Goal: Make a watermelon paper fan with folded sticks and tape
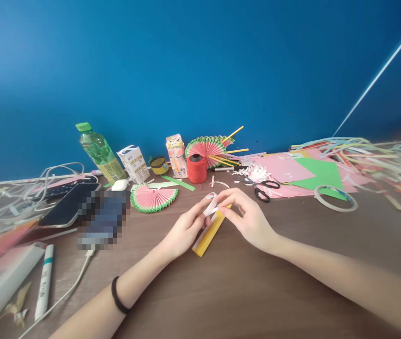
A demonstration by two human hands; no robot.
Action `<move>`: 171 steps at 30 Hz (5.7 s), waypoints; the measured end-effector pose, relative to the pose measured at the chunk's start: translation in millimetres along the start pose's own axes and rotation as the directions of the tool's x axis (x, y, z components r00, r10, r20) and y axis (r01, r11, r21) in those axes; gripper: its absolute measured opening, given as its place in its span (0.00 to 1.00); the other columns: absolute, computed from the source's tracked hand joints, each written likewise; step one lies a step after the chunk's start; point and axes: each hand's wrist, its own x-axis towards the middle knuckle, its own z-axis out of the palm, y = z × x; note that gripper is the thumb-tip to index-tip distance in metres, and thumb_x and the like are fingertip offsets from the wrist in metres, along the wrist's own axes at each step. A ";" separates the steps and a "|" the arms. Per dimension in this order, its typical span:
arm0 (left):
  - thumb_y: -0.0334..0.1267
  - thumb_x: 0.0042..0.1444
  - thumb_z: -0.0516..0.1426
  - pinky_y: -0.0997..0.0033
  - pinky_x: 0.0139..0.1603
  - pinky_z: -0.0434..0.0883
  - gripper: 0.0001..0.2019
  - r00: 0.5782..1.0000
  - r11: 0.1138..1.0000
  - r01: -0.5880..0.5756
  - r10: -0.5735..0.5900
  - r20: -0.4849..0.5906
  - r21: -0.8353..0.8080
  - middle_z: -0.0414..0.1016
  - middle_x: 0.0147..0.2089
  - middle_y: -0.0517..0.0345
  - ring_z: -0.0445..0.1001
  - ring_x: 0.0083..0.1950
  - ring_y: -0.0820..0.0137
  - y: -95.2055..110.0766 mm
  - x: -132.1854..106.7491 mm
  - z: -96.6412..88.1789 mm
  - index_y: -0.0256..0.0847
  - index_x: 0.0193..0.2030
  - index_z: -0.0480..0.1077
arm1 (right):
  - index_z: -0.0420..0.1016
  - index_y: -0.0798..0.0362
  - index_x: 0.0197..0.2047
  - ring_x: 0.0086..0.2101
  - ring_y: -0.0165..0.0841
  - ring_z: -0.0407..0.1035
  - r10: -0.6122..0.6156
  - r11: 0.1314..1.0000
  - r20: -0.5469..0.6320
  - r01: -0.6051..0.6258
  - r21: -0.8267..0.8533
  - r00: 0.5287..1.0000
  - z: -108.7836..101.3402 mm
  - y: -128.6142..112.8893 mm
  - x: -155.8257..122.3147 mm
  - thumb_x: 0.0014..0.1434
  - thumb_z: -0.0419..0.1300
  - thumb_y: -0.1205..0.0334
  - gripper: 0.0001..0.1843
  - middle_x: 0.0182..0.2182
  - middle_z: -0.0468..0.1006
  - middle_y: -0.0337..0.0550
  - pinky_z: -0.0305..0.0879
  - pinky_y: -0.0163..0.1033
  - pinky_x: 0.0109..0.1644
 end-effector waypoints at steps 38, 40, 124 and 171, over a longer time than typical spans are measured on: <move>0.37 0.58 0.45 0.70 0.41 0.63 0.21 0.999 0.998 -0.035 0.036 -0.033 0.044 0.63 0.31 0.61 0.62 0.33 0.72 2.2 -0.1 -10.2 0.43 0.59 0.58 | 0.60 0.52 0.27 0.55 0.38 0.60 0.277 0.742 0.239 -0.365 0.562 0.931 -1.8 21.3 10.0 0.53 0.60 0.53 0.14 0.44 0.70 0.42 0.54 0.49 0.59; 0.36 0.57 0.45 0.71 0.40 0.63 0.21 0.997 0.998 -0.030 0.033 -0.068 0.055 0.62 0.30 0.62 0.61 0.33 0.72 1.3 -0.1 -12.6 0.42 0.58 0.59 | 0.59 0.51 0.27 0.53 0.38 0.62 0.295 0.692 0.248 -0.385 0.610 0.923 -4.2 19.3 12.3 0.53 0.60 0.52 0.15 0.42 0.71 0.41 0.56 0.50 0.57; 0.35 0.47 0.54 0.71 0.41 0.66 0.09 0.958 0.926 0.286 -0.276 0.075 -0.247 0.75 0.30 0.58 0.73 0.36 0.67 -2.9 2.2 17.0 0.35 0.35 0.70 | 0.63 0.52 0.27 0.27 0.31 0.66 0.362 0.917 0.078 -0.370 0.150 0.929 4.3 31.9 8.4 0.46 0.62 0.59 0.10 0.25 0.71 0.37 0.60 0.39 0.33; 0.39 0.50 0.54 0.75 0.34 0.64 0.08 0.971 0.940 0.237 -0.234 0.042 -0.246 0.71 0.26 0.62 0.67 0.28 0.74 -2.1 1.3 20.4 0.36 0.30 0.69 | 0.64 0.52 0.27 0.27 0.29 0.61 0.254 0.967 0.045 -0.253 -0.037 0.966 7.8 22.0 2.4 0.49 0.58 0.65 0.05 0.24 0.68 0.35 0.56 0.36 0.32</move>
